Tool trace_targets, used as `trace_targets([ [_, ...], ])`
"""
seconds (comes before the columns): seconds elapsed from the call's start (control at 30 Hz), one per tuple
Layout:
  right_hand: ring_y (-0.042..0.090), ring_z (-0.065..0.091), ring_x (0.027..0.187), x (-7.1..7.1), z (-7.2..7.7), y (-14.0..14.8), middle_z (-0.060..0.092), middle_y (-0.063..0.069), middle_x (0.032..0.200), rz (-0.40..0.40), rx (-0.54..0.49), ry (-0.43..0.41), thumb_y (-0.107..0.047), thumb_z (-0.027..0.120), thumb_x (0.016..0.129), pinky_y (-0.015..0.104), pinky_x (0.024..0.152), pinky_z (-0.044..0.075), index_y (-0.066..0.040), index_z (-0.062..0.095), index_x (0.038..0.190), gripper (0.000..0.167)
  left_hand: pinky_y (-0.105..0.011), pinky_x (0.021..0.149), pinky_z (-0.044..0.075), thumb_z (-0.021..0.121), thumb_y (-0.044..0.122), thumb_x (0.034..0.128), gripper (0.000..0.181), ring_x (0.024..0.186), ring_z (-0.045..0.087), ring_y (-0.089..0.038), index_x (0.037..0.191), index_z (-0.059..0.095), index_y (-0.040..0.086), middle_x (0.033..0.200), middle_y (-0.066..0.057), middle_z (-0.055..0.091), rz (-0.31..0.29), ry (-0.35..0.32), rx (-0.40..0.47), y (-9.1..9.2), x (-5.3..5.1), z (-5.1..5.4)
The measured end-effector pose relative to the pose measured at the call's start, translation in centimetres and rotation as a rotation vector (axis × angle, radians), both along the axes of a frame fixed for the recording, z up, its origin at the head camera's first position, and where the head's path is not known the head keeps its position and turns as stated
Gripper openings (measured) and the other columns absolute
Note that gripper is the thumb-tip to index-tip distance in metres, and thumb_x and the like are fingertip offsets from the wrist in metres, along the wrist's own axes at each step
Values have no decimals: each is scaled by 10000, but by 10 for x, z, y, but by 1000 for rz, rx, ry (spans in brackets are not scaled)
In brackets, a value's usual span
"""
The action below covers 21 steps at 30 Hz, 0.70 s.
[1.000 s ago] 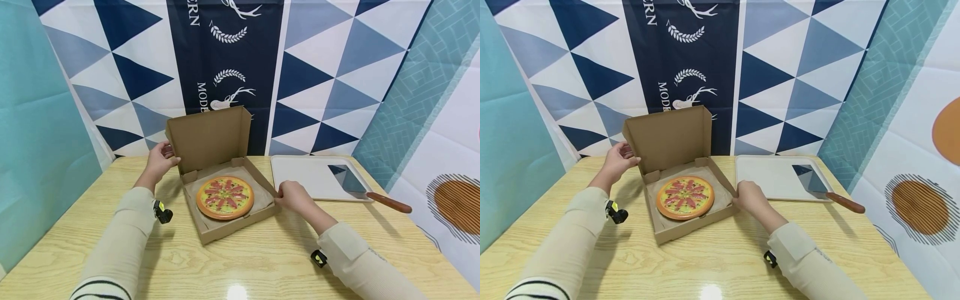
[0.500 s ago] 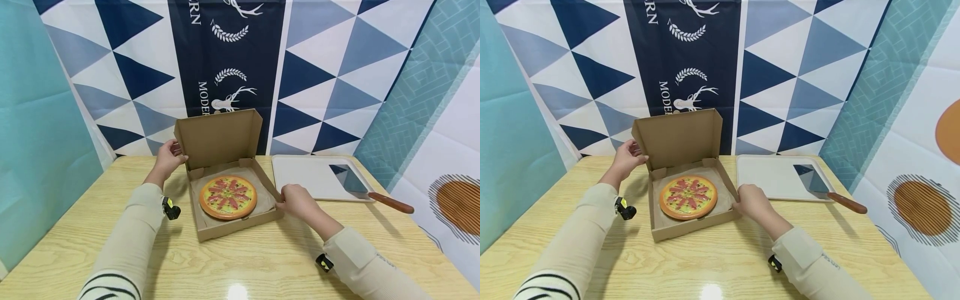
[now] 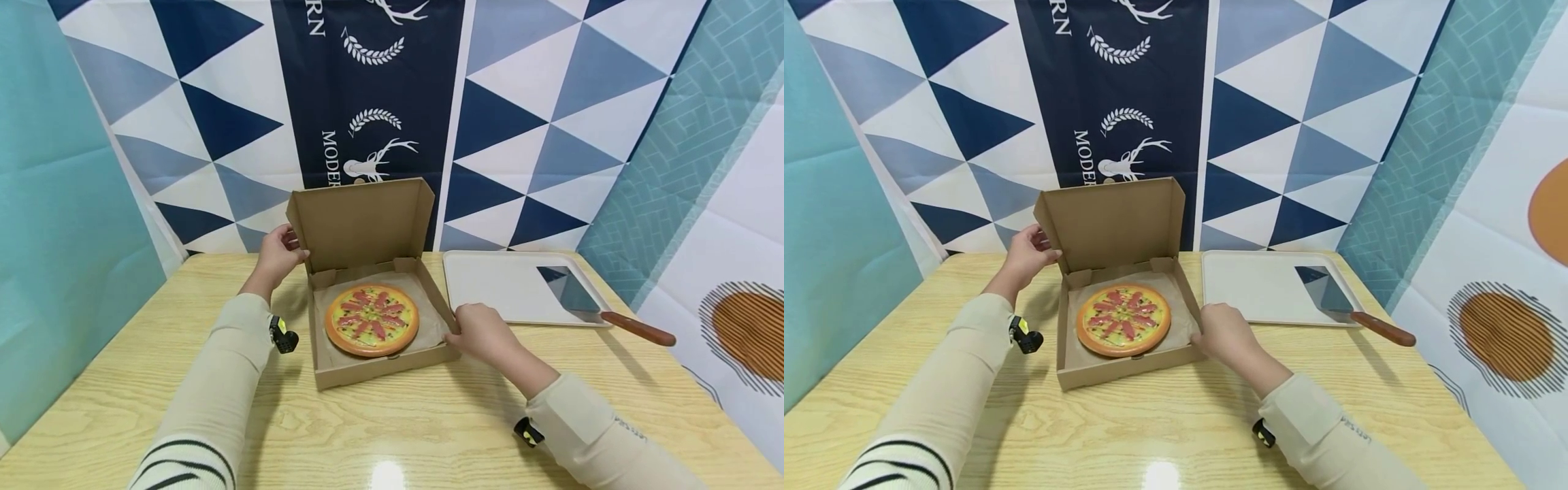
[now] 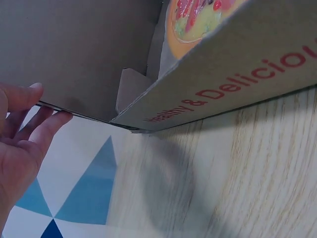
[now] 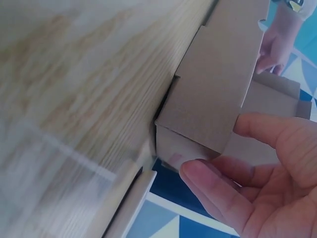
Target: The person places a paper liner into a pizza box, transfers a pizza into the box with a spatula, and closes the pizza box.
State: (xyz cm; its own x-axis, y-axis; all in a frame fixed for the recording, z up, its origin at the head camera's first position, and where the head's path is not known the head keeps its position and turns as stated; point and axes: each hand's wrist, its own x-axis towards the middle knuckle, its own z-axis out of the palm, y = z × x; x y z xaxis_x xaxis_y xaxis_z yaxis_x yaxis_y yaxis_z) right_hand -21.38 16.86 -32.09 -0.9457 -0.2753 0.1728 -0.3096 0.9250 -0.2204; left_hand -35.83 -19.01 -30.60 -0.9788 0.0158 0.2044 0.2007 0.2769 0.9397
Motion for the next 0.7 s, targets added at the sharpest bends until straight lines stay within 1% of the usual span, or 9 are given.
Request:
trace_targets([
  [0.13,146,389,502,1,0,-4,399,-36,506,14,9,12,-169,746,807,304,480,356,-125,429,531,422,-442,951,501,612,-130,867,629,1281,473,-349,1445,386,-31,1400,-227,475,-3,1,-21,0,-1,1],
  [0.27,143,371,497,2,1,-7,358,-47,490,31,28,16,-183,748,802,306,485,365,-132,400,506,461,-426,918,524,610,-147,858,569,1249,500,-346,1392,441,-44,1369,-224,501,-10,5,-20,0,-2,0],
  [0.43,151,398,500,-1,9,-8,433,-7,524,18,29,-40,-198,759,805,293,478,365,-103,461,553,402,-398,894,538,611,-151,857,549,1231,515,-344,1374,458,-48,1356,-223,510,-16,10,-23,0,-3,0],
  [0.5,152,410,507,-4,13,-9,461,3,543,16,27,-74,-211,760,814,284,481,360,-97,486,574,381,-401,894,538,607,-154,857,553,1228,515,-347,1378,456,-45,1359,-222,508,-20,10,-23,0,-2,1],
  [0.57,148,415,502,-11,18,-9,467,0,536,18,24,-108,-222,760,820,277,482,357,-99,499,570,382,-410,897,537,603,-158,855,558,1225,516,-349,1380,454,-42,1361,-220,506,-23,8,-23,0,-2,1],
  [0.7,132,478,458,-32,26,-7,492,-24,479,28,-15,-172,-222,754,834,278,501,405,-107,538,540,383,-411,892,539,601,-158,853,567,1228,515,-356,1386,448,-40,1361,-226,505,-29,10,-35,2,-2,2],
])
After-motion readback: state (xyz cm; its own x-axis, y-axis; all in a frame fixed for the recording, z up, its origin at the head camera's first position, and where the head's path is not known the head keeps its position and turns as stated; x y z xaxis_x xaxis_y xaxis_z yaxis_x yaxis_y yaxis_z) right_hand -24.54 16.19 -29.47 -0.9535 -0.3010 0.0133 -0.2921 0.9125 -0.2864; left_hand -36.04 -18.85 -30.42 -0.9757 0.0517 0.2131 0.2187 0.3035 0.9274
